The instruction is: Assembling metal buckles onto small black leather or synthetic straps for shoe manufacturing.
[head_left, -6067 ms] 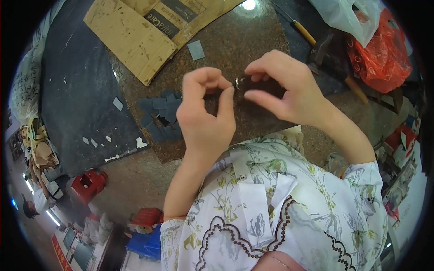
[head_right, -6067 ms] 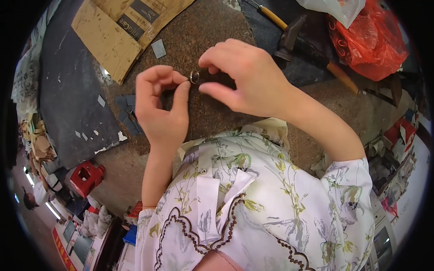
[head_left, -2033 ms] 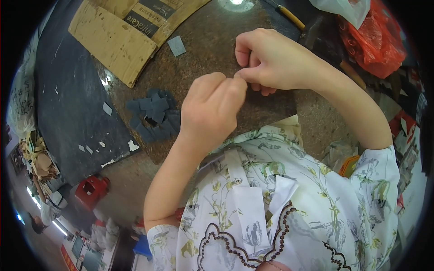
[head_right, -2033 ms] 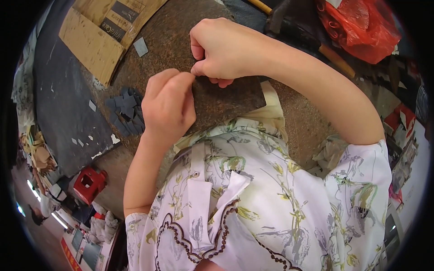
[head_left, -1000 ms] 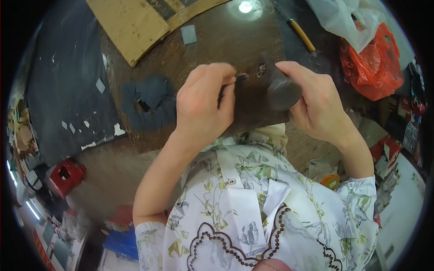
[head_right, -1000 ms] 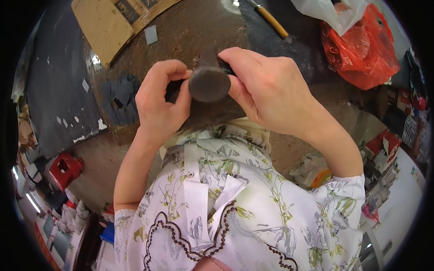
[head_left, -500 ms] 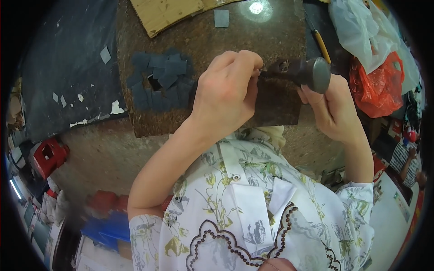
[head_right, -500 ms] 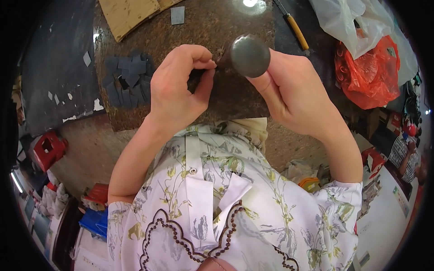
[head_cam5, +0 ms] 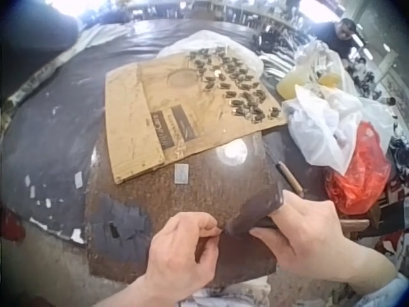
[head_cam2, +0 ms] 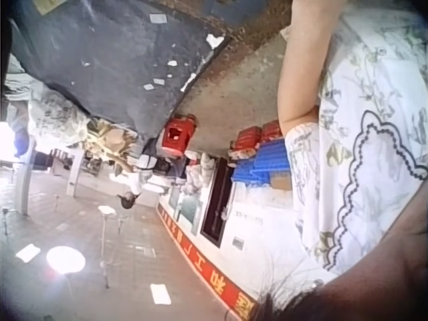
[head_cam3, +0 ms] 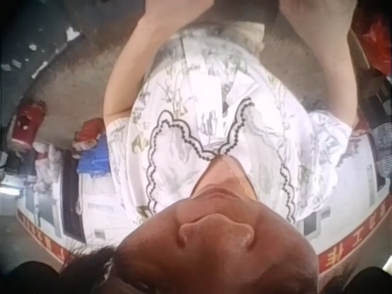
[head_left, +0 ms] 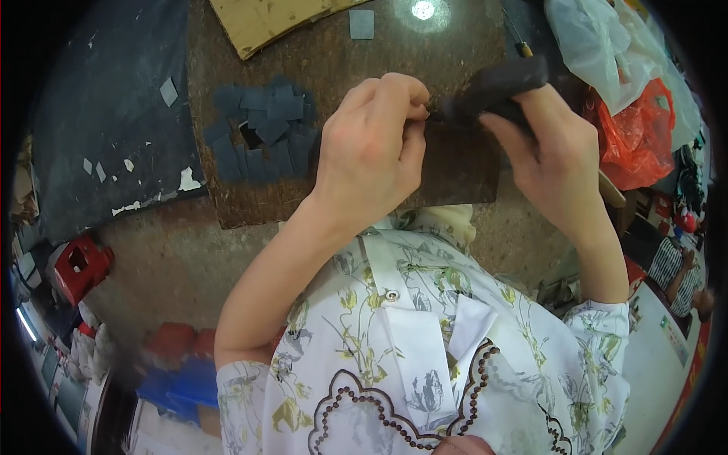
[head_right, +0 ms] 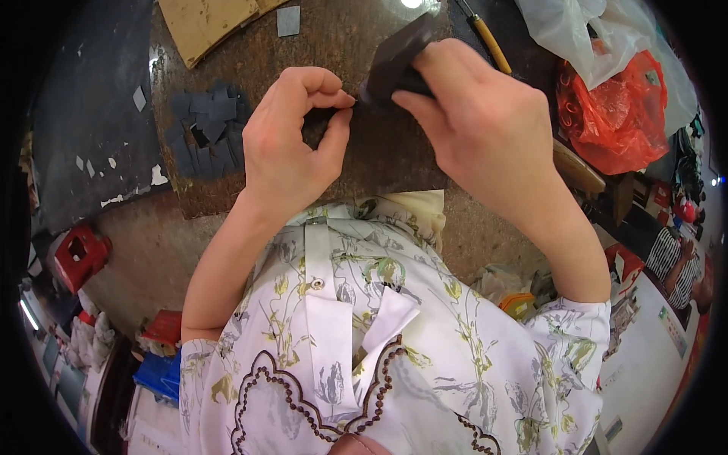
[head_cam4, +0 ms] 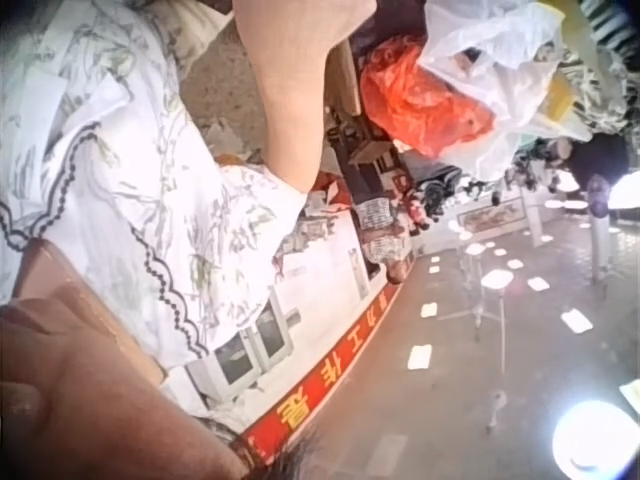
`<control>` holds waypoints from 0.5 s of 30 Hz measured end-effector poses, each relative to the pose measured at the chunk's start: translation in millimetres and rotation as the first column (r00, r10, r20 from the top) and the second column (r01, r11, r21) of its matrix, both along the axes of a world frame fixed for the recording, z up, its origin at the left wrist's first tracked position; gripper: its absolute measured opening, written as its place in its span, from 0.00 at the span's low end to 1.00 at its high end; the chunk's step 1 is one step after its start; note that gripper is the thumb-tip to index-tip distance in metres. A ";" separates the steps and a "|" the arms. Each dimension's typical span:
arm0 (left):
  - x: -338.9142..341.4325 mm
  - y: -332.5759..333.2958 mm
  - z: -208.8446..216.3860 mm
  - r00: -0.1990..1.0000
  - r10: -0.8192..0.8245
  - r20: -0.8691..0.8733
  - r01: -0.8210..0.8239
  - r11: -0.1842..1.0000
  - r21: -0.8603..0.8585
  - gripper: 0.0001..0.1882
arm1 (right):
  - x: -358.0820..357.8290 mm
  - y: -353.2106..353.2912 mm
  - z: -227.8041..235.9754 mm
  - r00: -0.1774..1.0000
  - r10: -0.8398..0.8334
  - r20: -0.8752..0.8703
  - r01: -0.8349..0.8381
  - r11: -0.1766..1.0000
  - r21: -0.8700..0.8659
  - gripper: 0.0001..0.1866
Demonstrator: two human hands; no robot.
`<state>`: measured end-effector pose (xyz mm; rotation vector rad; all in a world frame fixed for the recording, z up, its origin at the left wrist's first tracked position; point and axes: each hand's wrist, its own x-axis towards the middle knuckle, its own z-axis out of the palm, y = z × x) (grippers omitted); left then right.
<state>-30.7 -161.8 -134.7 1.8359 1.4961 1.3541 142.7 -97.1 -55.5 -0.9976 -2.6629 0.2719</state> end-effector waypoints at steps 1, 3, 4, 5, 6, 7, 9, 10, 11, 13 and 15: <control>0.3 0.1 0.6 1.000 0.002 0.005 -0.002 1.000 -0.013 0.15 | -0.4 -0.8 -2.3 1.000 -0.003 0.001 0.003 1.000 0.001 0.12; 0.4 0.0 1.1 1.000 0.005 0.010 -0.005 1.000 -0.026 0.15 | -1.4 -4.4 -10.1 0.995 0.040 0.088 -0.046 0.997 0.064 0.13; 0.5 -0.1 1.0 1.000 0.009 0.012 -0.008 0.999 -0.033 0.15 | -2.4 -4.9 -10.7 0.993 0.045 0.114 -0.058 0.992 0.111 0.14; 0.5 -0.1 1.0 1.000 0.011 0.014 -0.011 0.999 -0.041 0.16 | -3.4 -5.0 -10.3 0.993 0.045 0.113 -0.058 0.992 0.112 0.14; 0.7 -0.2 1.6 1.000 0.011 0.013 -0.011 0.999 -0.042 0.16 | -4.6 -5.5 -9.3 0.991 0.049 0.125 -0.065 0.989 0.132 0.14; 1.2 0.0 2.6 0.999 0.024 0.025 -0.023 0.998 -0.051 0.16 | -5.6 -5.8 -8.4 0.989 0.051 0.137 -0.072 0.986 0.151 0.13; 1.5 0.8 4.7 0.999 0.032 0.036 -0.030 0.998 -0.060 0.16 | -6.6 -5.8 -6.5 0.986 0.052 0.155 -0.076 0.985 0.157 0.13; 1.2 1.0 5.9 0.999 0.022 0.031 -0.020 0.997 -0.070 0.16 | -6.3 -5.7 -6.1 0.983 0.053 0.175 -0.082 0.983 0.163 0.13; 0.9 1.5 6.3 1.000 0.012 0.027 -0.009 0.997 -0.081 0.16 | -5.7 -5.0 -6.9 0.983 0.048 0.175 -0.077 0.984 0.163 0.13; -0.3 1.9 -0.1 0.999 -0.034 0.017 0.035 0.998 -0.050 0.17 | -5.0 -3.4 -9.0 0.986 0.065 0.152 -0.092 0.980 0.176 0.13; -2.1 3.0 -2.8 0.996 -0.083 0.007 0.083 0.996 -0.018 0.17 | -4.4 -3.4 -9.5 0.986 0.062 0.152 -0.088 0.982 0.169 0.13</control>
